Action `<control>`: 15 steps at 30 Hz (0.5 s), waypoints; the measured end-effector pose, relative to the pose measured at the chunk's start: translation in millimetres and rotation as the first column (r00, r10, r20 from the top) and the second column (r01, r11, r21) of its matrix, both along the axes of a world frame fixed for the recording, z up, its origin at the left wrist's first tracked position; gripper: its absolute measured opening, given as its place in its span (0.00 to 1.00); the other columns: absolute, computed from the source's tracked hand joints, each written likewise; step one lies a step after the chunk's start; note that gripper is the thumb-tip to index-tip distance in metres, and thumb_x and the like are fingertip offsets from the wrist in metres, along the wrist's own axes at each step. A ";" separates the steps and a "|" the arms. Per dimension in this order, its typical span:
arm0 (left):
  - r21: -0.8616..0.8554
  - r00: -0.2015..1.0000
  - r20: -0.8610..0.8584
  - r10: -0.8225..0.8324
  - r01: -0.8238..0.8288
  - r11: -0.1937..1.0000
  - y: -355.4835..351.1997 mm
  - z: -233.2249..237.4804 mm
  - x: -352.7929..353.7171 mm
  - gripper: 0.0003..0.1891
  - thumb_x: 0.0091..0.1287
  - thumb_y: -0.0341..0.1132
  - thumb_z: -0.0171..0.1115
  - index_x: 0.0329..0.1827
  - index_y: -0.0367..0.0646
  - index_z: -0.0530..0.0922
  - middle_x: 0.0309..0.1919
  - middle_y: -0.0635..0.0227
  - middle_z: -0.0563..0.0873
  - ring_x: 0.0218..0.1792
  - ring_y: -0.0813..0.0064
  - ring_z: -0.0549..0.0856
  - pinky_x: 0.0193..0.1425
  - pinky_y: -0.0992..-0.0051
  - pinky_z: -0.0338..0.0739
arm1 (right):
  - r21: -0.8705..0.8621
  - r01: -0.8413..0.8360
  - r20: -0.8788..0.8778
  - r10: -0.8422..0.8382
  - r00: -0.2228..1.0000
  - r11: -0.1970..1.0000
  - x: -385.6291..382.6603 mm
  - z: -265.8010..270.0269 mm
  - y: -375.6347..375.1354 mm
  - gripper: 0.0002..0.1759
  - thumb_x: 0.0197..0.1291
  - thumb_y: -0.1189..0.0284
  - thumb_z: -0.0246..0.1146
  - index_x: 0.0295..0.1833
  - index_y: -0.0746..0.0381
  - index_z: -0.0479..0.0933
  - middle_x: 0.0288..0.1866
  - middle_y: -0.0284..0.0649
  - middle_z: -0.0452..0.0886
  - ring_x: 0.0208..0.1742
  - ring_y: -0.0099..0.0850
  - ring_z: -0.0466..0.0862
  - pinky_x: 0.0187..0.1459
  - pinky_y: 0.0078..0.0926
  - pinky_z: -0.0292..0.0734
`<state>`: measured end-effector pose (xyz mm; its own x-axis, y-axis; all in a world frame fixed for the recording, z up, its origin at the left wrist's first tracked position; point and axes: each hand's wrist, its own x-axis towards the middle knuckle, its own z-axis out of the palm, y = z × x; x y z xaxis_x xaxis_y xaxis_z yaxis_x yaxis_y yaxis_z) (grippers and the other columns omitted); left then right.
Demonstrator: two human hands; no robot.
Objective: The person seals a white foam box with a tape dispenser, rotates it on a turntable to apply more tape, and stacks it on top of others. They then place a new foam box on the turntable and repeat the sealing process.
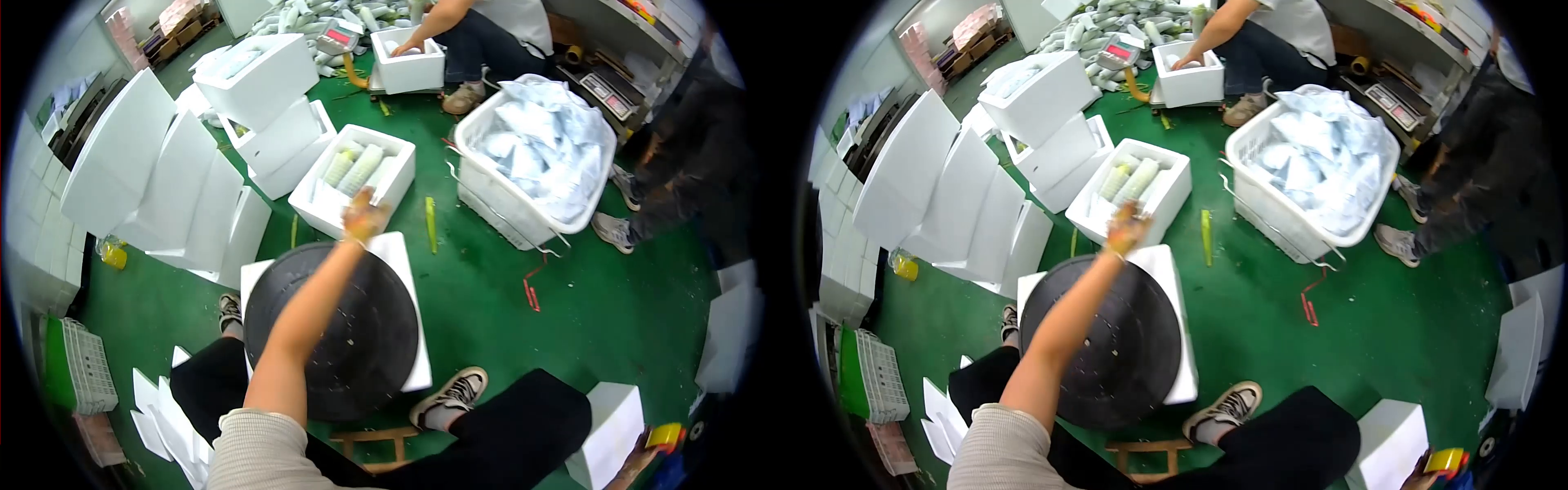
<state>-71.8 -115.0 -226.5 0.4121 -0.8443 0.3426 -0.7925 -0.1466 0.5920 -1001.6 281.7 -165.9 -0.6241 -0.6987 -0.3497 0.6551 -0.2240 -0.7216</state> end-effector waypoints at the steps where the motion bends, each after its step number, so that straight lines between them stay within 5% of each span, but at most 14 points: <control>1: 0.055 0.954 0.206 0.219 -0.235 0.970 -4.7 13.8 52.1 0.27 0.59 0.52 0.59 0.55 0.41 0.78 0.50 0.50 0.83 0.52 0.52 0.82 0.55 0.60 0.77 | 0.134 -0.138 -0.244 0.168 0.955 0.981 46.5 11.5 -46.1 0.32 0.65 0.47 0.48 0.68 0.53 0.63 0.68 0.39 0.66 0.69 0.42 0.61 0.61 0.59 0.66; 2: 0.500 0.916 -0.008 0.400 -0.343 0.796 -11.7 25.3 100.9 0.30 0.55 0.52 0.63 0.55 0.38 0.78 0.54 0.50 0.81 0.55 0.54 0.82 0.58 0.62 0.76 | 0.275 -0.260 -0.475 0.366 0.800 0.926 106.9 25.3 -96.6 0.34 0.63 0.45 0.51 0.66 0.57 0.65 0.64 0.40 0.70 0.64 0.39 0.67 0.60 0.51 0.69; 4: 0.694 0.822 -0.128 0.555 -0.326 0.642 -29.1 -49.9 200.8 0.32 0.52 0.51 0.65 0.55 0.35 0.78 0.59 0.50 0.77 0.55 0.54 0.82 0.59 0.64 0.76 | 0.474 -0.366 -0.812 0.558 0.169 0.801 227.4 46.0 -190.1 0.40 0.60 0.39 0.57 0.62 0.63 0.68 0.55 0.43 0.79 0.53 0.34 0.81 0.57 0.35 0.76; 5: 0.709 0.739 -0.119 0.663 -0.405 0.577 -35.8 -72.1 215.0 0.36 0.50 0.49 0.68 0.59 0.33 0.75 0.57 0.52 0.79 0.55 0.59 0.82 0.60 0.68 0.76 | 0.393 -0.457 -0.815 0.532 0.229 0.798 326.1 61.6 -242.1 0.43 0.52 0.35 0.61 0.57 0.63 0.71 0.50 0.41 0.81 0.49 0.31 0.83 0.51 0.31 0.78; 7: 0.748 0.529 -0.265 0.807 -0.415 0.517 -45.6 -96.3 218.2 0.38 0.45 0.40 0.73 0.59 0.28 0.70 0.53 0.49 0.80 0.49 0.52 0.84 0.49 0.59 0.82 | 0.536 -0.600 -0.538 0.788 0.299 0.594 488.5 72.5 -337.0 0.29 0.58 0.50 0.66 0.54 0.63 0.74 0.45 0.39 0.82 0.44 0.28 0.83 0.44 0.27 0.80; 8: 0.760 0.386 -0.352 0.853 -0.414 0.501 -44.4 -89.2 207.7 0.38 0.44 0.36 0.73 0.58 0.27 0.69 0.52 0.48 0.81 0.46 0.49 0.85 0.42 0.56 0.84 | 0.609 -0.631 -0.569 0.819 0.075 0.481 545.9 46.9 -380.2 0.23 0.60 0.58 0.66 0.54 0.63 0.74 0.44 0.37 0.82 0.41 0.27 0.84 0.41 0.27 0.80; 9: 0.675 0.341 -0.441 0.830 -0.484 0.557 -49.5 -113.0 215.5 0.33 0.43 0.31 0.73 0.53 0.28 0.71 0.48 0.47 0.82 0.38 0.49 0.86 0.30 0.56 0.85 | 0.603 -0.698 -0.514 0.857 0.030 0.386 596.4 10.3 -421.5 0.19 0.61 0.62 0.65 0.52 0.63 0.75 0.43 0.36 0.82 0.40 0.26 0.83 0.40 0.26 0.80; 11: 0.644 0.410 -0.581 0.703 -0.297 0.705 -52.5 -120.4 240.5 0.28 0.43 0.28 0.70 0.50 0.29 0.73 0.44 0.48 0.83 0.35 0.52 0.87 0.27 0.57 0.86 | 0.672 -0.720 -0.429 0.883 -0.189 0.173 681.6 -83.1 -506.0 0.18 0.62 0.61 0.63 0.51 0.61 0.76 0.37 0.34 0.82 0.37 0.25 0.82 0.38 0.25 0.76; 12: 0.634 0.419 -0.623 0.661 -0.224 0.740 -59.2 -123.9 252.9 0.26 0.42 0.27 0.69 0.47 0.30 0.75 0.43 0.48 0.83 0.34 0.52 0.86 0.26 0.56 0.85 | 0.583 -0.803 -0.383 0.913 -0.140 0.122 728.4 -132.1 -543.6 0.16 0.63 0.62 0.59 0.49 0.61 0.77 0.34 0.35 0.82 0.33 0.26 0.81 0.34 0.25 0.74; 13: 0.575 0.442 -0.589 0.676 -0.359 0.735 -64.0 -111.1 246.6 0.18 0.41 0.27 0.69 0.38 0.32 0.80 0.38 0.50 0.85 0.31 0.55 0.87 0.25 0.56 0.85 | 0.530 -0.833 -0.307 0.952 -0.014 0.158 777.8 -132.0 -552.9 0.13 0.64 0.65 0.56 0.46 0.62 0.78 0.34 0.36 0.81 0.30 0.28 0.80 0.32 0.25 0.73; 14: 0.510 0.585 -0.548 0.598 -0.333 0.793 -74.9 -126.6 267.9 0.13 0.42 0.31 0.69 0.31 0.34 0.81 0.31 0.50 0.85 0.27 0.58 0.87 0.25 0.59 0.84 | 0.366 -0.915 -0.157 0.980 0.121 0.172 807.1 -158.5 -566.4 0.17 0.54 0.67 0.56 0.46 0.65 0.76 0.35 0.40 0.80 0.32 0.30 0.79 0.30 0.28 0.72; 15: 0.463 0.723 -0.463 0.513 -0.296 0.835 -84.9 -103.9 266.0 0.13 0.45 0.36 0.67 0.30 0.34 0.82 0.27 0.51 0.85 0.25 0.60 0.87 0.26 0.61 0.84 | 0.143 -0.976 0.045 0.984 0.175 0.167 832.0 -151.1 -560.3 0.15 0.60 0.65 0.54 0.49 0.61 0.75 0.35 0.39 0.80 0.30 0.30 0.77 0.29 0.25 0.71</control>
<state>194.2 -199.9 -330.5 0.7614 -0.5619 -0.3233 -0.1597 -0.6459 0.7465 -169.5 -278.5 -316.9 0.5260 -0.7064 -0.4736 0.2374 0.6567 -0.7158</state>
